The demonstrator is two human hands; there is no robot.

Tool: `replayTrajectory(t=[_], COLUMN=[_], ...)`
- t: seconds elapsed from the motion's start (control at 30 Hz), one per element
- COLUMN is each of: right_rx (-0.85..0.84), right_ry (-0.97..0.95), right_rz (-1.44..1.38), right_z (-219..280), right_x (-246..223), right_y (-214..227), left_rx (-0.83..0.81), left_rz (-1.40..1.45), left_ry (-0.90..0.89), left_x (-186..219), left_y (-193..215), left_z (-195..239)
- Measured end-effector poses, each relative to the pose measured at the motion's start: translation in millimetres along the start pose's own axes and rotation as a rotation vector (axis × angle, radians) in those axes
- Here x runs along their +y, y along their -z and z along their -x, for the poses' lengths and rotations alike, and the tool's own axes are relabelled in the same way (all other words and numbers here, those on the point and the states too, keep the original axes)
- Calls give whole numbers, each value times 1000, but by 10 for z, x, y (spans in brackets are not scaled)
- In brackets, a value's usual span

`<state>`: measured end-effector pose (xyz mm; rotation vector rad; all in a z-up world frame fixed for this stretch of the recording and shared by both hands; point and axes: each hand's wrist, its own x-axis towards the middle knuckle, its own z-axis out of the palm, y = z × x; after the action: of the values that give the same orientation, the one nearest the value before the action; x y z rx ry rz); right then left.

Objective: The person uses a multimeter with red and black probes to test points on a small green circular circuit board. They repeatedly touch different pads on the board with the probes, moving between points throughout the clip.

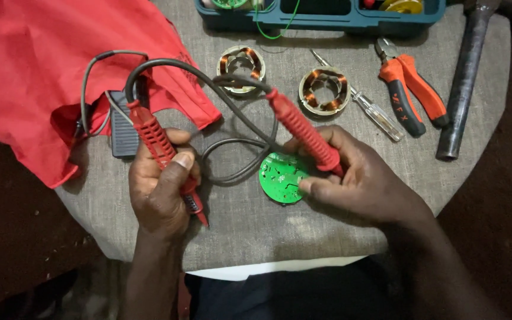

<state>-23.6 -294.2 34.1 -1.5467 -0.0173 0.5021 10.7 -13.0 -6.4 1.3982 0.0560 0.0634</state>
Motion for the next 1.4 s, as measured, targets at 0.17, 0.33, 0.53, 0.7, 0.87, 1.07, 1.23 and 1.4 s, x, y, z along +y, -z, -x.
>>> replayTrajectory(t=[0.17, 0.33, 0.53, 0.7, 0.87, 1.07, 1.23, 1.4], right_rx=[-83, -72, 75, 226, 278, 323, 364, 365], right_ry=[-129, -210, -97, -11, 46, 79, 77, 68], right_rz=[276, 290, -146, -430, -244, -121, -66, -68], right_z=[-19, -100, -150, -258, -335, -251, -287, -316], right_x=[-21, -5, 138, 221, 270, 100, 187, 216], right_y=[51, 61, 32, 53, 58, -17, 15, 28], left_rx=[-16, 12, -18, -18, -42, -40, -59, -78], left_rz=[-8, 78, 130, 139, 189, 233, 230, 215], left_ry=[24, 42, 34, 67, 16, -37, -45, -39], left_x=[-34, -112, -97, -91, -172, -196, -207, -246], left_y=[7, 26, 13, -3, 14, -33, -24, -2], left_z=[-51, -72, -83, -85, -117, -123, -143, -156])
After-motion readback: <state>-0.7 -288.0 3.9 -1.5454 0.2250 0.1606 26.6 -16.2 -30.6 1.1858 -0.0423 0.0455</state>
